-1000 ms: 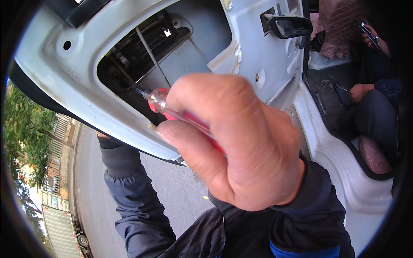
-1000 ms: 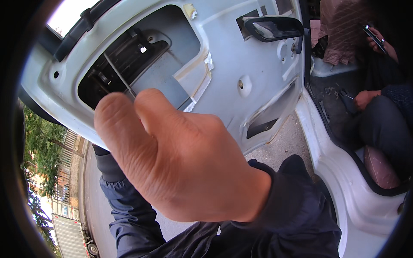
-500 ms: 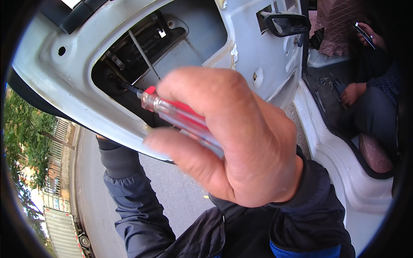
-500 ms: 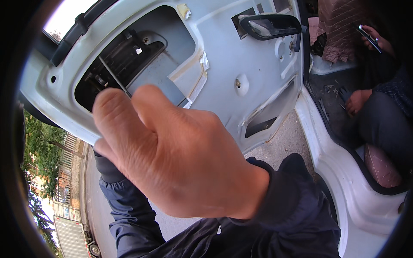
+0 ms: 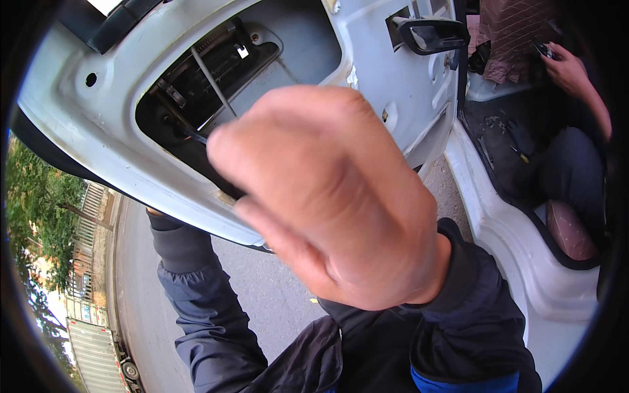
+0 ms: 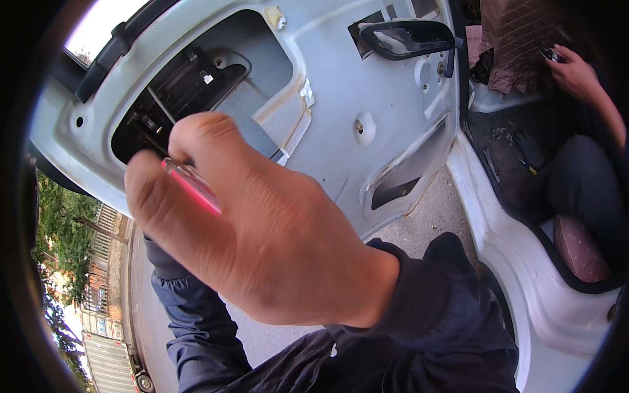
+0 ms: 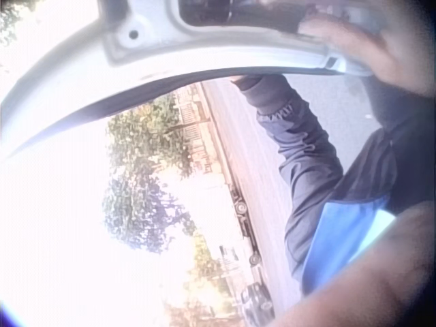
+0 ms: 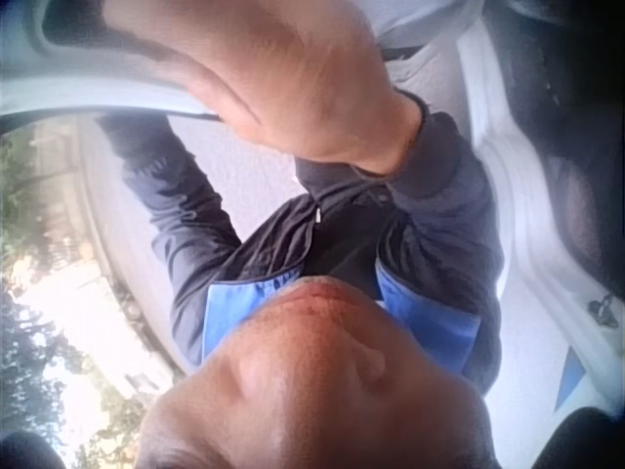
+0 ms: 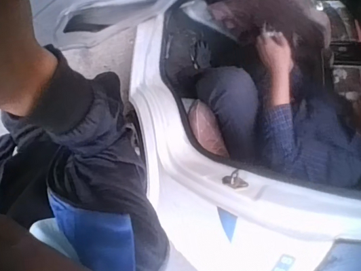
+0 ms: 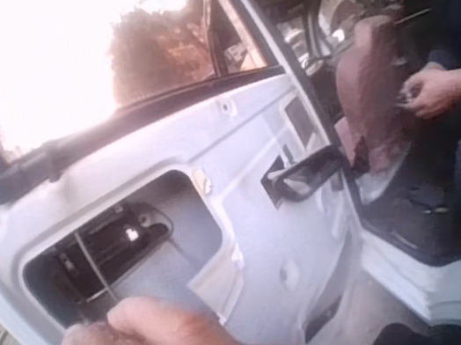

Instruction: The person removes the plastic moisture barrier from the car door, then uses a screwdriver and pliers to detach the door handle mechanism. They disconnect the linkage and remove the handle assembly from the door.

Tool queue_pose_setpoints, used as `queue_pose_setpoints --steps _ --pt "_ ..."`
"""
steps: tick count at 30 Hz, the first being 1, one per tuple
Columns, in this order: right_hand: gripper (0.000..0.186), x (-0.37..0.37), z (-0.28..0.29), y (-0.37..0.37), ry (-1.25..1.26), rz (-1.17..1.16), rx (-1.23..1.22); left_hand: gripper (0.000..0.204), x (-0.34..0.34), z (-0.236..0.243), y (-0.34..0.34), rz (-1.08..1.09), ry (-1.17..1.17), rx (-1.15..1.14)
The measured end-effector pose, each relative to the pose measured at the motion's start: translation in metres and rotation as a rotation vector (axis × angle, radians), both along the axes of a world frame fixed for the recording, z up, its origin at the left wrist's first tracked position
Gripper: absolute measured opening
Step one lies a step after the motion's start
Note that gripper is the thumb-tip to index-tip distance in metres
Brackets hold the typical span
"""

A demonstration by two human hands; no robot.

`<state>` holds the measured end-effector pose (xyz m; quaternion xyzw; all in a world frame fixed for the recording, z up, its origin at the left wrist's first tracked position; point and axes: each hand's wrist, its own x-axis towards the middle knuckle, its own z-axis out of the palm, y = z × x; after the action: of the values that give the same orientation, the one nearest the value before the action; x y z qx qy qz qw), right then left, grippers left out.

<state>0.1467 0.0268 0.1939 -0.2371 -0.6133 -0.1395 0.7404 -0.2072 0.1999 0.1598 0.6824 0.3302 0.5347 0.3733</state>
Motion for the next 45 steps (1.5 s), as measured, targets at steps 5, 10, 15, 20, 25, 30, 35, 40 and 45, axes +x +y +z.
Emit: queue_pose_setpoints --steps 5,10,15,20,25,30,35,40,45 --pt "0.068 -0.002 -0.009 0.005 -0.014 -0.017 -0.017 0.039 0.016 0.003 -0.008 -0.058 -0.128 -0.062" --pt "0.065 0.000 -0.011 0.013 -0.011 0.065 0.071 0.026 0.054 0.028 -0.013 0.059 -0.100 -0.094" --pt "0.051 -0.004 -0.013 0.009 0.043 0.058 0.023 0.029 0.081 0.037 -0.050 -0.014 -0.070 -0.114" --pt "0.027 -0.005 -0.013 0.009 0.067 0.073 0.011 0.049 0.013 0.008 0.005 -0.004 0.200 0.235" --pt "0.016 -0.003 -0.014 0.013 0.051 0.074 0.064 0.049 -0.038 -0.023 0.032 -0.156 -0.085 0.050" --pt "0.015 -0.005 -0.015 0.011 0.086 0.111 0.033 0.046 0.000 -0.004 -0.007 -0.116 -0.052 0.065" --pt "0.016 -0.003 -0.017 0.008 0.086 0.128 0.014 0.047 0.029 0.009 -0.031 -0.039 -0.015 0.093" --pt "0.016 -0.005 -0.017 0.005 0.106 0.156 -0.010 0.047 0.019 0.006 -0.020 0.032 0.023 0.043" --pt "0.030 0.010 -0.012 -0.013 0.058 0.143 -0.103 0.047 0.007 0.000 -0.010 -0.027 -0.020 0.042"
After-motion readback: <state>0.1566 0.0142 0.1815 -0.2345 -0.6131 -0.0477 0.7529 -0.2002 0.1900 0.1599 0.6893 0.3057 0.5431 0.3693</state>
